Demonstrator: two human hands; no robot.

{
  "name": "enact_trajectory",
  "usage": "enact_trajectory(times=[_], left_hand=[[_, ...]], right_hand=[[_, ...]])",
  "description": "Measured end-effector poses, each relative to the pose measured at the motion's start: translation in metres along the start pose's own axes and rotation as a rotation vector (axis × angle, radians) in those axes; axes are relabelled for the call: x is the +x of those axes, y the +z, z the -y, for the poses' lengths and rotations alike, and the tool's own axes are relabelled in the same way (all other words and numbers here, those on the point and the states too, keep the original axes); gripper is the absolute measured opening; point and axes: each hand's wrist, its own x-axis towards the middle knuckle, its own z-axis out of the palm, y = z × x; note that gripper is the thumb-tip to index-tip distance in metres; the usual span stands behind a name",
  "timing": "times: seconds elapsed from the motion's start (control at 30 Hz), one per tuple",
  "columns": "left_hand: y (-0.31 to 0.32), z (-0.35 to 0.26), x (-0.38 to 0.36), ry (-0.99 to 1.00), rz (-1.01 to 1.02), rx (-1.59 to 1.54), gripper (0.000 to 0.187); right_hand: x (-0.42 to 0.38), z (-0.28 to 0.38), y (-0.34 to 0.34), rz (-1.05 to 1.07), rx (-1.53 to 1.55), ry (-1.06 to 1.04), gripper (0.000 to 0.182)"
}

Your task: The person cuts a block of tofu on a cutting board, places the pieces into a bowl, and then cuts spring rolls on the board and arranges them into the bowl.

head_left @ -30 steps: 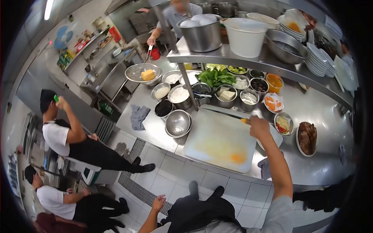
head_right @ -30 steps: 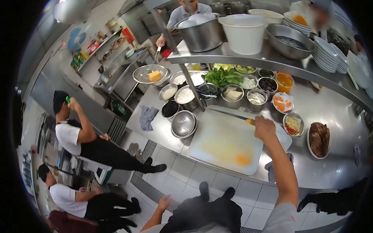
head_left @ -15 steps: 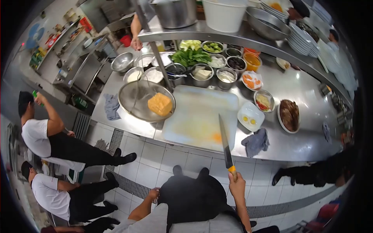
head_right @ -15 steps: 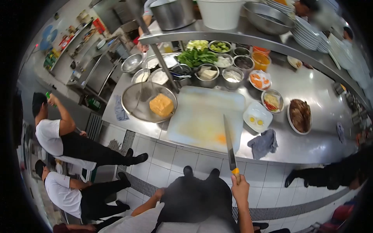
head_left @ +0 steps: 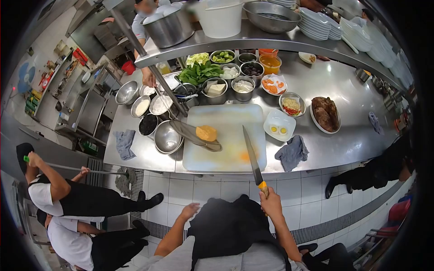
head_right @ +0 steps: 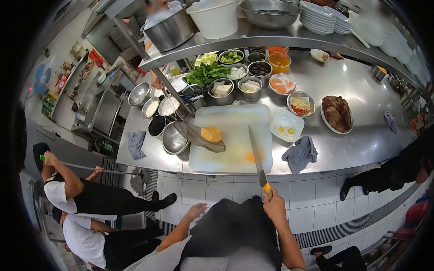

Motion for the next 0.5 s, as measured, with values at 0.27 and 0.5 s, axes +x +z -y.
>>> enact_trajectory(times=[0.27,0.5], left_hand=[[0.009,0.041,-0.014,0.057,-0.073,0.101,0.041],[0.010,0.023,-0.025,0.032,-0.093,0.182,0.044]], right_hand=[[0.000,0.034,-0.007,0.132,0.234,0.126,0.027],[0.017,0.027,-0.012,0.112,0.205,0.070,0.031]])
